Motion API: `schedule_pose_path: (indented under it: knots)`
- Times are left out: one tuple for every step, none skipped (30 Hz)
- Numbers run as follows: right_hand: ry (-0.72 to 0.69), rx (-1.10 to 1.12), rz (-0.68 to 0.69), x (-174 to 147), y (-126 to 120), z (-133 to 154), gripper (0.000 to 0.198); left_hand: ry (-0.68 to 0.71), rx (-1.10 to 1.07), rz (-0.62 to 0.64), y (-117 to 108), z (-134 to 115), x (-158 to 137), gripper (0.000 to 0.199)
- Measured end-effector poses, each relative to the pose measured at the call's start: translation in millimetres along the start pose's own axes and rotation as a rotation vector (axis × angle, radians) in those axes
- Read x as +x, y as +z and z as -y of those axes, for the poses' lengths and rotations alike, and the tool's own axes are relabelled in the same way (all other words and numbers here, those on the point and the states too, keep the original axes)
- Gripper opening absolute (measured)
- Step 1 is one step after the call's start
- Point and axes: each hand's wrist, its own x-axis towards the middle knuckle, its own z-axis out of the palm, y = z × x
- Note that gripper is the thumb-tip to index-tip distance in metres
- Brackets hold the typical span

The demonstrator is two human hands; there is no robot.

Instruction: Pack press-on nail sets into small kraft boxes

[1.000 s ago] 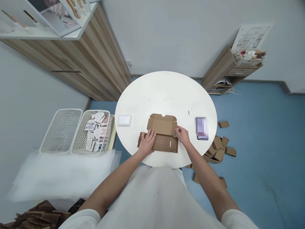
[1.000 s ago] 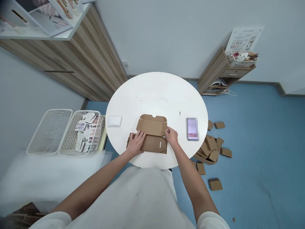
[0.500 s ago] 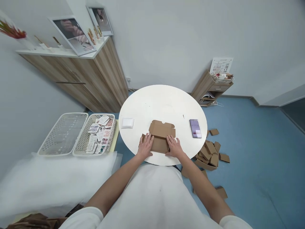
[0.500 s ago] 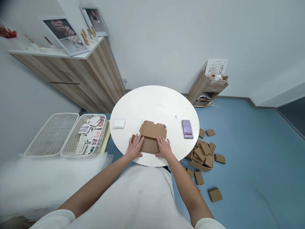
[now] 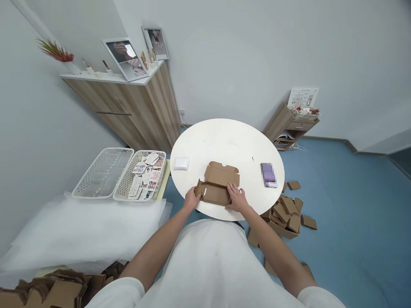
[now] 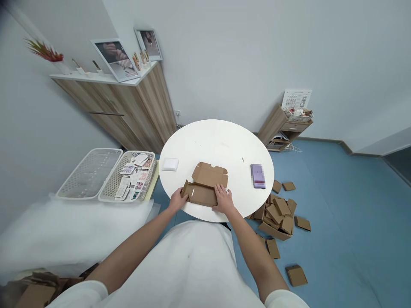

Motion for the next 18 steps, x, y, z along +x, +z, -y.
schedule_pose_path:
  knots:
    - [0.001,0.002,-0.001,0,0,2,0.106,0.003,0.007,-0.011,-1,-2,0,0.032]
    - [0.003,0.004,-0.003,-1,0,3,0.107,0.010,0.016,-0.019,-1,-3,-1,0.030]
    - [0.005,0.008,-0.006,-1,-1,4,0.107,0.019,0.023,-0.023,-2,-4,-2,0.029]
    - [0.008,0.011,-0.010,-2,-1,5,0.107,0.026,0.025,-0.027,-3,-5,-3,0.028]
    - [0.010,0.015,-0.014,-2,-2,6,0.107,0.035,0.022,-0.026,-4,-6,-5,0.028]
    - [0.010,0.018,-0.017,-2,-2,7,0.106,0.042,0.014,-0.019,-4,-7,-6,0.027]
    - [0.008,0.018,-0.018,-3,-2,7,0.106,0.051,0.003,-0.004,-4,-9,-8,0.027]
    - [0.003,0.017,-0.018,-3,-2,8,0.105,0.065,-0.006,0.020,-4,-11,-10,0.027]
    - [-0.004,0.014,-0.017,-3,-1,9,0.104,0.084,-0.011,0.046,-4,-13,-13,0.028]
    - [-0.011,0.009,-0.016,-2,0,10,0.103,0.104,-0.008,0.069,-3,-16,-15,0.031]
    - [-0.014,0.005,-0.017,-2,1,11,0.102,0.123,0.003,0.084,-2,-19,-18,0.035]
    - [-0.013,0.002,-0.018,-2,2,12,0.102,0.134,0.019,0.086,-2,-21,-20,0.040]
    - [-0.008,0.000,-0.021,-2,3,13,0.103,0.140,0.034,0.080,-1,-23,-22,0.045]
    - [-0.003,0.000,-0.023,-2,3,14,0.103,0.139,0.044,0.071,-1,-24,-23,0.048]
    - [0.000,-0.001,-0.023,-2,4,15,0.104,0.134,0.050,0.066,-1,-25,-24,0.049]
    - [0.000,-0.001,-0.022,-3,5,15,0.106,0.126,0.055,0.067,-1,-25,-23,0.047]
    - [-0.007,-0.002,-0.018,-4,5,16,0.108,0.116,0.062,0.072,-2,-24,-22,0.044]
    - [-0.018,-0.002,-0.011,-5,5,16,0.110,0.100,0.073,0.076,-3,-23,-21,0.042]
